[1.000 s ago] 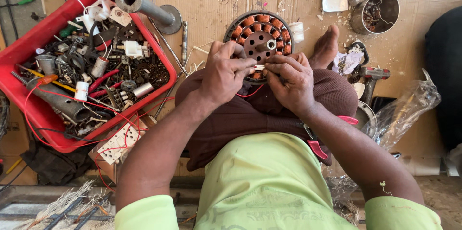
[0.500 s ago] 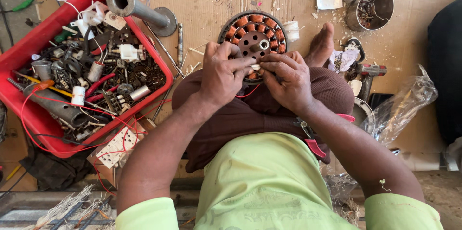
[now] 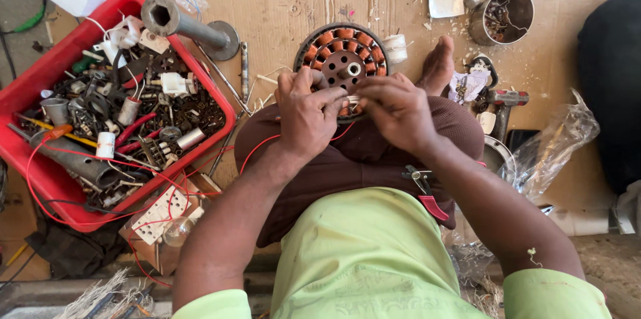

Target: The person sits on the floor and repairs an electrical motor stator by hand. They strip the ends of wires, twist them together, and wrap them with white insulating tape. The person uses pliers to cut the tape and manipulate the wires.

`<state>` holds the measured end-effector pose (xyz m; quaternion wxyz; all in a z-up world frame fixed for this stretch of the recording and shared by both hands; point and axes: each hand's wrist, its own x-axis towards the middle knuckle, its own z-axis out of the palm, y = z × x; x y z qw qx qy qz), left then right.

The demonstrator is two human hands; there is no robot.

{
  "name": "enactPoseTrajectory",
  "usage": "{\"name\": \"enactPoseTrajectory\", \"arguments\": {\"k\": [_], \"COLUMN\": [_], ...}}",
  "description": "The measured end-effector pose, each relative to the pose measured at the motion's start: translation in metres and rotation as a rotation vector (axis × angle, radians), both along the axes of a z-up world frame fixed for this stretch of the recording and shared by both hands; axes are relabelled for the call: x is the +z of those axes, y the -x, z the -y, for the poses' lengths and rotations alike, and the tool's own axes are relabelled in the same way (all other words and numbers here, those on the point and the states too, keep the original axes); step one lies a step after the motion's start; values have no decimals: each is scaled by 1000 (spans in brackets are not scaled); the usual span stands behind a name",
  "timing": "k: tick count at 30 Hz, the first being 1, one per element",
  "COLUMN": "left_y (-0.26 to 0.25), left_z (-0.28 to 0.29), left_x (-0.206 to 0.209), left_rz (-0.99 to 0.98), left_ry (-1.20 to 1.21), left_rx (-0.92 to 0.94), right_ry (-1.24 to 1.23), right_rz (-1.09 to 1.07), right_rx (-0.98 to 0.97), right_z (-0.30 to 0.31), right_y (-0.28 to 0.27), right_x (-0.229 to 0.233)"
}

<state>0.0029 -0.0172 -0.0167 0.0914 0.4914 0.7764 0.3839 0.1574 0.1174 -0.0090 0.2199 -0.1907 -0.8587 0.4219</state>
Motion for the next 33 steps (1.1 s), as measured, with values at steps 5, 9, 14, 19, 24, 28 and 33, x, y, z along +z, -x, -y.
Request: {"name": "enactPoseTrajectory", "arguments": {"k": [5,9,14,19,24,28,33], "left_y": [-4,-3,-3,-2,-3,-5,-5], "left_z": [2,1,2,4,6,6,8], "left_x": [0,2,0,0,-1,0,2], "left_rz": [-34,-45,-50,-33,-30,-30,-19], "left_ry": [-31,-25,-25,-45,-99,-110,-113], "left_rx": [11,-8,-17,-35,-49,-47,-45], "right_ry": [138,76,91,73,43,22,80], "right_rz": [22,41,30,43,45,44,22], "right_rx": [66,110,174,171,142,139,150], "right_z": [-14,-17,-26,-24,-21,-20,-22], "right_y": [-6,-4,-2,0,1,2,-4], "right_x": [2,4,0,-6,-10,-4,5]}}
